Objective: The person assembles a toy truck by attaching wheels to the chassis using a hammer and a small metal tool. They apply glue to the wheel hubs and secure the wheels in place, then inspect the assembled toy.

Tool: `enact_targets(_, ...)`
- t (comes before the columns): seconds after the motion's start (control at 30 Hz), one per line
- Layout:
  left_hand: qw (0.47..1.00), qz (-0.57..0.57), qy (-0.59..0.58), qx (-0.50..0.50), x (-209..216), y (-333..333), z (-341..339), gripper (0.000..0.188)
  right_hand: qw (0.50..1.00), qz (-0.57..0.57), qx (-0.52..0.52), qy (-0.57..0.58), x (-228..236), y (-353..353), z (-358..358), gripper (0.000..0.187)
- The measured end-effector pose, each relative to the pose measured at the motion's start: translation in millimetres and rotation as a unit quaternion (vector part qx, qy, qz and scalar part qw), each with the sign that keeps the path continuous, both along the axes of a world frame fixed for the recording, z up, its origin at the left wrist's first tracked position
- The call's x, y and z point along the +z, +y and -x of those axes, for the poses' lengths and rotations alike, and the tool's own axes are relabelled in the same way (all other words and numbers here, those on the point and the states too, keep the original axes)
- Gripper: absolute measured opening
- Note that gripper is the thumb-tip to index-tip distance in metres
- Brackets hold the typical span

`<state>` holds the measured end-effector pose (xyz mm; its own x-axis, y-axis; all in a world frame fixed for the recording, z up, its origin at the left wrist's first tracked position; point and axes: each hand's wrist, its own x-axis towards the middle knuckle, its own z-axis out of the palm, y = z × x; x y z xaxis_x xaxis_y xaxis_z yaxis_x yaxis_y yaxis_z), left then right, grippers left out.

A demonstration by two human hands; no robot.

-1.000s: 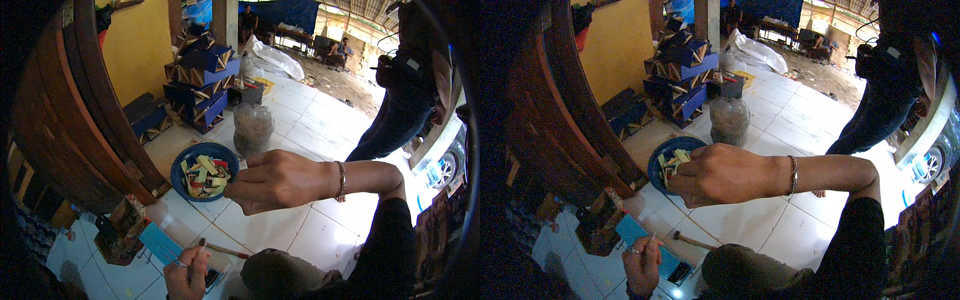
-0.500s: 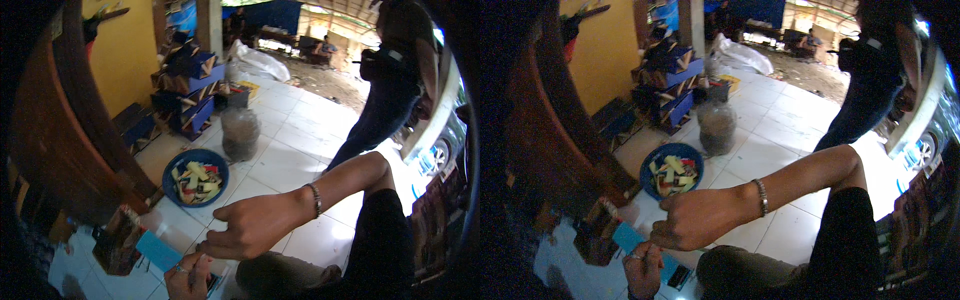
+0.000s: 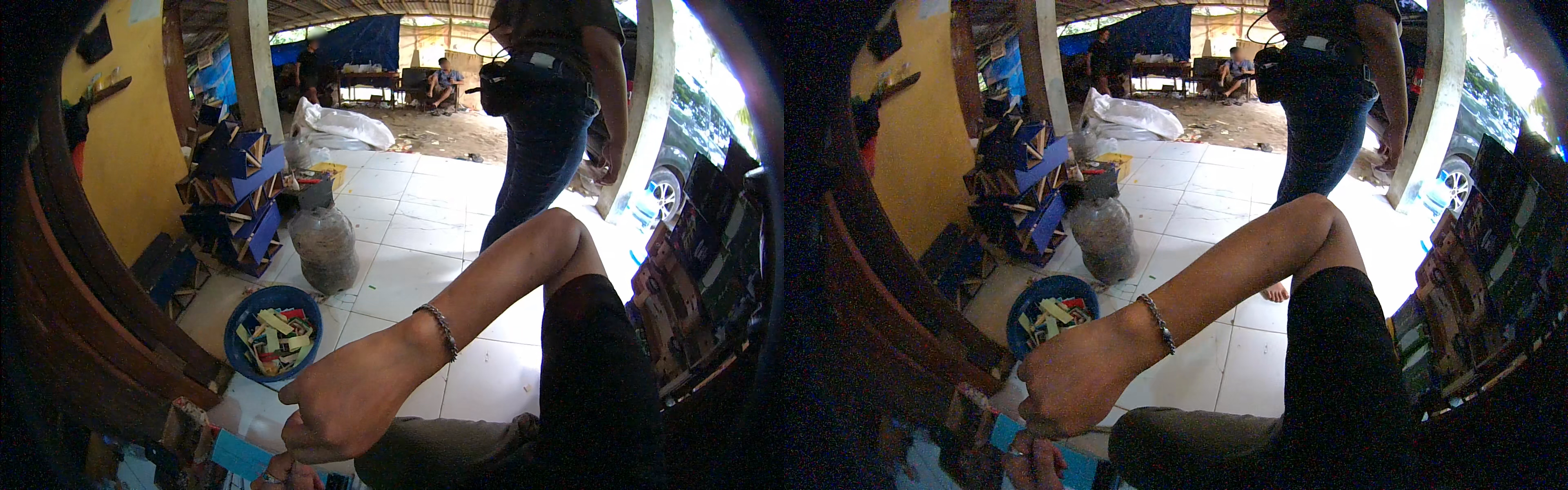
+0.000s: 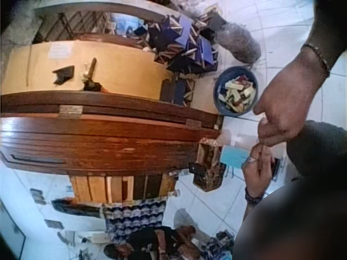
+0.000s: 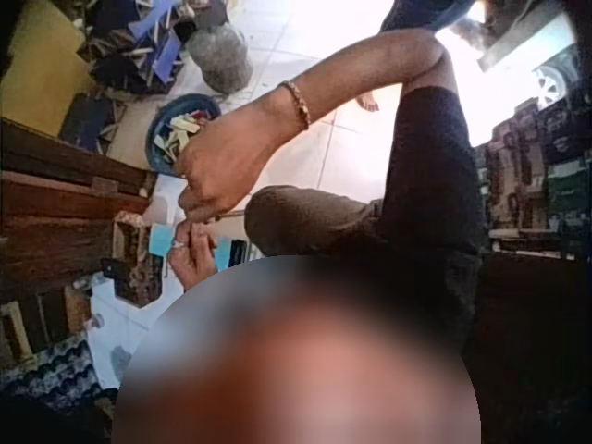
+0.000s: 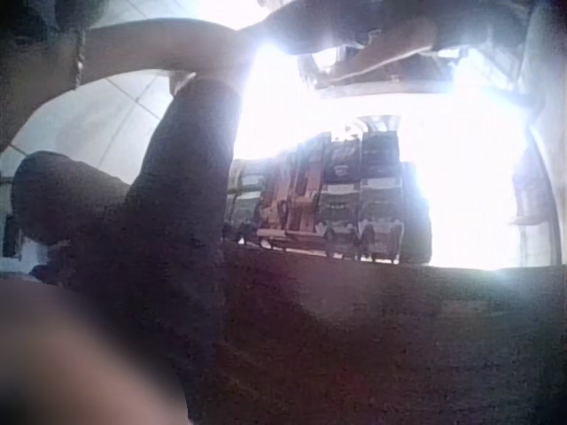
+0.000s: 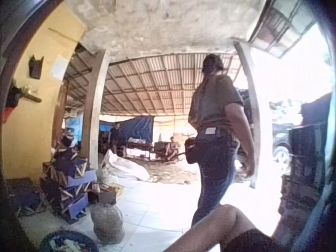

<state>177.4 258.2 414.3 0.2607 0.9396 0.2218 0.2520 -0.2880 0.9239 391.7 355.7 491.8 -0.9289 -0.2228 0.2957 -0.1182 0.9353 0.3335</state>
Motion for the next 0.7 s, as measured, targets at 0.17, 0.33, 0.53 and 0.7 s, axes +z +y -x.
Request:
enact_targets(0.17,0.999,-0.031,0.02,-0.005,-1.0,-5.7,3.5,0.028,1.0,-0.003,0.017,-0.014,4.3,-6.6,5.0,0.015)
enact_targets(0.33,0.999,-0.051,0.001,-0.016,-3.1,-11.5,3.9,0.029,0.999,-0.022,0.038,-0.01,6.3,-16.9,7.7,0.017)
enact_targets(0.53,0.999,-0.032,0.0,-0.023,7.5,-18.8,4.0,0.029,0.997,-0.066,-0.032,0.04,0.1,-30.4,2.8,0.019)
enact_targets(0.7,0.998,-0.051,-0.024,-0.004,12.6,-18.8,-4.0,0.027,0.99,-0.023,-0.107,0.083,-7.9,-33.7,0.1,0.017)
